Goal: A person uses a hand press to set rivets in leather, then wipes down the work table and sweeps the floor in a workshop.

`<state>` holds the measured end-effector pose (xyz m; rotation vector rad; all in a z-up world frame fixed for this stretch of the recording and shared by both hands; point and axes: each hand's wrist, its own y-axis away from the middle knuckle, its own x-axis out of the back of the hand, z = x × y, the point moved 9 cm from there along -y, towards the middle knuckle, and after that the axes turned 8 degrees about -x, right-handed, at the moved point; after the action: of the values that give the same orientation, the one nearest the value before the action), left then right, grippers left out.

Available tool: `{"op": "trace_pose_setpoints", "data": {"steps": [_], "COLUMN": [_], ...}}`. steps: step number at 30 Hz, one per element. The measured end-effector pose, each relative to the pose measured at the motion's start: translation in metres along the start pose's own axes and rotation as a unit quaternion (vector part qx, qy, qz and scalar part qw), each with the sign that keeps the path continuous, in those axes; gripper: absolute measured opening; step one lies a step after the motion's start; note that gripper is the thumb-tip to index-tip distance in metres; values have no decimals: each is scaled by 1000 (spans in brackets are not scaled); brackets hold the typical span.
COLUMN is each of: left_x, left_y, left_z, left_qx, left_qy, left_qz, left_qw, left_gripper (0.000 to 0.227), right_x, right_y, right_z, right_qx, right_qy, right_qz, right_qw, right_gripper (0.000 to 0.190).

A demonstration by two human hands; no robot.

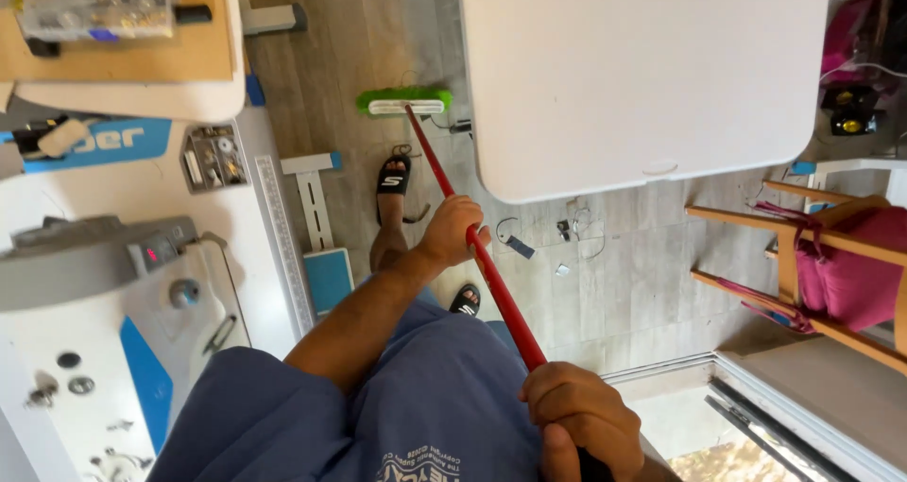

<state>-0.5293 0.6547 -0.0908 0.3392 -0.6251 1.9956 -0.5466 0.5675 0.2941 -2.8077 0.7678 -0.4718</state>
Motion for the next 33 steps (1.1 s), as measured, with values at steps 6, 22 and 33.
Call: {"op": "trace_pose_setpoints", "data": {"steps": [6,22,33], "left_x": [-104,-222,-321], "left_y": [97,123,168], "left_z": [78,274,153], "left_qx": [-34,15,115], "left_qy": [-17,-31,-74], "left_qz": [81,-57,-326], "left_qw": [996,998,936], "left_gripper": [29,44,5], "right_x": [72,240,302], "right_y": [159,373,417], "right_z": [-4,-54,103], "right_qx": [1,-97,-61], "right_qy": [-50,21,-233], "right_qz": [-78,249,286], "right_qw": [996,963,927], "right_gripper": [26,52,36]}}
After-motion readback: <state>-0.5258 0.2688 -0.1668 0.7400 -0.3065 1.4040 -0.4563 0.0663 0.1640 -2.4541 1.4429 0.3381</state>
